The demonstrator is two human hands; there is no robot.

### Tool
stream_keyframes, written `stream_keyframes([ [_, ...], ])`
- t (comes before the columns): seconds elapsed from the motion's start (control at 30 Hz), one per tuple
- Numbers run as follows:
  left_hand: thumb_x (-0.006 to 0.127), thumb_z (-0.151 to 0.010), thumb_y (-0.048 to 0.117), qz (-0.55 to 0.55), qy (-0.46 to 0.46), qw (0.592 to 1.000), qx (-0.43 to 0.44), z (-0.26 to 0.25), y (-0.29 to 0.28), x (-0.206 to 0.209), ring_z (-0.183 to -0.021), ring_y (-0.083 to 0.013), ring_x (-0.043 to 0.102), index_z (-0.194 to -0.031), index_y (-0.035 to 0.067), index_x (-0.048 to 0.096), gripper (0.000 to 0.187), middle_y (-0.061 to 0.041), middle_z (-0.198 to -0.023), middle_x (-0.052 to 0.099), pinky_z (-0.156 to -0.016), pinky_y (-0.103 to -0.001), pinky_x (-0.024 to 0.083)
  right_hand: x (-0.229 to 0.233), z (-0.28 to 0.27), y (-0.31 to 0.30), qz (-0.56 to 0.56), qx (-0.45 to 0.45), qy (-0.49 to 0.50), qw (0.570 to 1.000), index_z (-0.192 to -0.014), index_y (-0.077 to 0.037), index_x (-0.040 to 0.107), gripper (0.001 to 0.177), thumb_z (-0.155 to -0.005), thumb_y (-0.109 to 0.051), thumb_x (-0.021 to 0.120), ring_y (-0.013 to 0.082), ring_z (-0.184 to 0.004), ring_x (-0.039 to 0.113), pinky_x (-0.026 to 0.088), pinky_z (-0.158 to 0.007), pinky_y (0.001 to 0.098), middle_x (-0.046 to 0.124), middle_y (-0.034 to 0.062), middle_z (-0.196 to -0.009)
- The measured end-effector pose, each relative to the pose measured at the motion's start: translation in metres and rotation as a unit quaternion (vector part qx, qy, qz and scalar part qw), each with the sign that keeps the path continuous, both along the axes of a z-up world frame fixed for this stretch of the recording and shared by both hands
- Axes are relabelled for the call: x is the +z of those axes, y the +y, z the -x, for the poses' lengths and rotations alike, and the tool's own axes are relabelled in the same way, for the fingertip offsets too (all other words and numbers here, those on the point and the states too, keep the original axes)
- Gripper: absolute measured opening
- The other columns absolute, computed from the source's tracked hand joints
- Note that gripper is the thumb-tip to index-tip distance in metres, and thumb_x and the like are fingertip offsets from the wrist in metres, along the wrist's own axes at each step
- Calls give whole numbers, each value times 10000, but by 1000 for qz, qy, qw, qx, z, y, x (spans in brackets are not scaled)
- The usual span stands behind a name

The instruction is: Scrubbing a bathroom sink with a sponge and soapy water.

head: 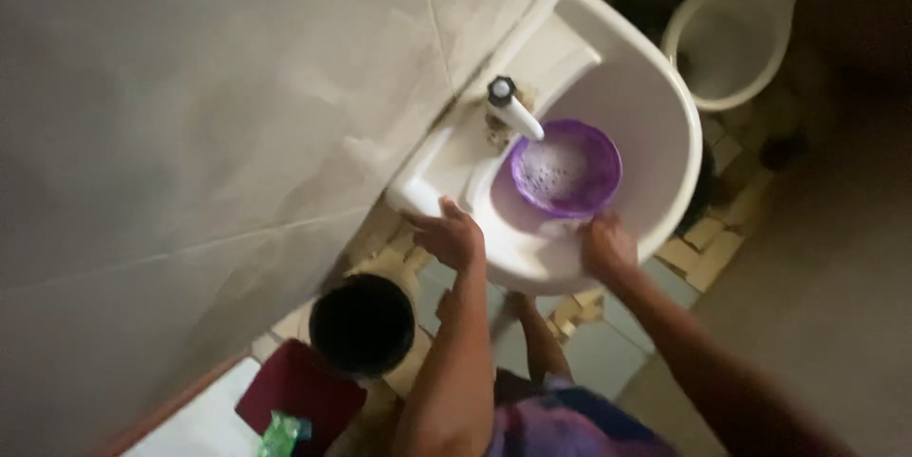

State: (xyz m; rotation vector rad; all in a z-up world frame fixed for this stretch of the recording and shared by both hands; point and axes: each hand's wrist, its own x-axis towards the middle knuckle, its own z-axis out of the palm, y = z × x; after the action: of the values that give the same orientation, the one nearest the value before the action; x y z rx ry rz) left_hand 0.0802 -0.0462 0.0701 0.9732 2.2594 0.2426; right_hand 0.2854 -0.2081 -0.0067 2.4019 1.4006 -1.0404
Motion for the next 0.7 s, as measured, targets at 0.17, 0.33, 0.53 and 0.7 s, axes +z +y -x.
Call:
stream_keyframes([
  [0.17,556,-1022,509,-186,113,975,-32,-6,-18,-47,-1221,-503,556,-1589,-44,212,863,-339,-1420,468,-838,-564,559,-71,23,1,-121,85,-94,985,-1167,-23,700,335,-882,-103,541,396,-953,703,611,-746,474,643,275,-1232],
  [0.33,552,-1035,507,-156,101,982,-18,-7,-18,-32,-1217,-484,561,-1562,-60,267,826,-320,-1408,479,-867,-571,557,24,70,53,-3,51,52,997,-1012,-33,780,278,-1003,-116,515,287,-854,744,632,-770,424,779,191,-985],
  [0.53,582,-1050,466,-269,176,943,-85,-2,-23,-43,-1220,-489,563,-1565,-102,270,828,-341,-1400,471,-893,-554,560,57,-6,80,-177,-165,142,960,-1014,-135,820,292,-1033,-130,528,252,-809,766,619,-699,424,800,125,-1006],
  [0.7,572,-1025,459,-168,111,979,-37,-10,-16,-19,-1197,-470,587,-1563,-59,279,803,-313,-1438,459,-872,-549,563,-3,-52,96,-234,-223,136,936,-1134,-99,744,284,-1011,-104,488,310,-1065,722,604,-881,446,717,195,-1256],
])
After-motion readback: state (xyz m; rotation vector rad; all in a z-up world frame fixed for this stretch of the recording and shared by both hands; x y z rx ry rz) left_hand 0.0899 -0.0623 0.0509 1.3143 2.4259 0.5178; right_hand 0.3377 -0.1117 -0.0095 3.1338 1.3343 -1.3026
